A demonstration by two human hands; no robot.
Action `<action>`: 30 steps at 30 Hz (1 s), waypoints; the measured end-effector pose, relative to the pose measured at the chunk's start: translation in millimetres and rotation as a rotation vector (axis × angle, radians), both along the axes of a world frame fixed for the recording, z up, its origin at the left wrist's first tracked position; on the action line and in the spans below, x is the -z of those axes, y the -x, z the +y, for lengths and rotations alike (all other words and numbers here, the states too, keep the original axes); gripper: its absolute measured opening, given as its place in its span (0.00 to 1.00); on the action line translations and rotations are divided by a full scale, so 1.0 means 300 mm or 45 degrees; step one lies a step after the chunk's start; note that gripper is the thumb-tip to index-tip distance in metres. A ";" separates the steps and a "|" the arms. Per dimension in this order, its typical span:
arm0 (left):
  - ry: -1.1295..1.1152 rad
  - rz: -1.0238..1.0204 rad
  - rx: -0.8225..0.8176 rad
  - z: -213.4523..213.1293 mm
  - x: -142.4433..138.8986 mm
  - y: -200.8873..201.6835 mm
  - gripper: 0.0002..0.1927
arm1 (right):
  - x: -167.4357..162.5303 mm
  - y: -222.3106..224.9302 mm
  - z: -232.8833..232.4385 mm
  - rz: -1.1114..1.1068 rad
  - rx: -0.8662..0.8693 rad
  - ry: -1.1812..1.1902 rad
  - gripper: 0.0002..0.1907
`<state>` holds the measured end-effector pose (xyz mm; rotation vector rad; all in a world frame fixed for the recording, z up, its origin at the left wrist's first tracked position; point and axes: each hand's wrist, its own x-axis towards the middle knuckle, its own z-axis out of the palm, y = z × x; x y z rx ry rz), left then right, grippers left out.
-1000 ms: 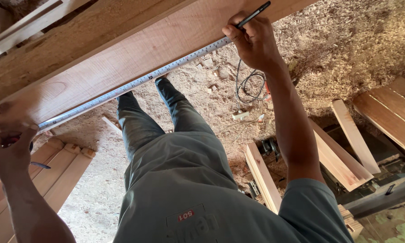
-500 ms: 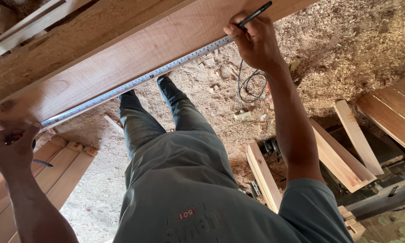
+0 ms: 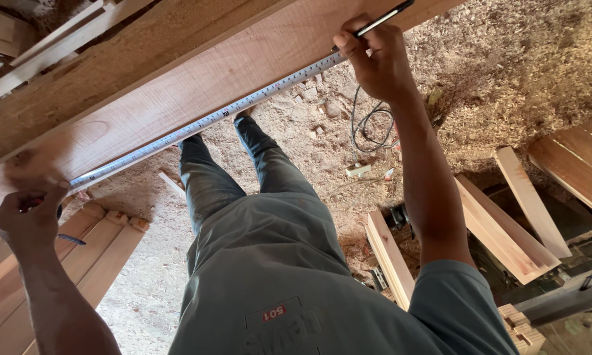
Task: The person measures and marks wooden planks using a metal ruler and a pencil. They repeatedly position the ruler, mark measurements, and move between planks in a woodshop environment.
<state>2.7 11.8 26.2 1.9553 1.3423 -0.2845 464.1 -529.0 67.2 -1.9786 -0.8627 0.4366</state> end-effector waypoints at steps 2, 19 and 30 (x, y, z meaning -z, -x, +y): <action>-0.066 0.020 0.086 0.003 0.004 -0.003 0.23 | -0.008 -0.006 -0.002 0.028 0.023 -0.007 0.12; -0.029 -0.008 0.027 0.025 -0.013 0.001 0.21 | -0.051 0.010 0.062 -0.068 -0.014 0.014 0.10; 0.021 -0.039 -0.013 0.034 -0.031 0.013 0.22 | -0.044 0.012 0.066 -0.120 -0.038 -0.017 0.11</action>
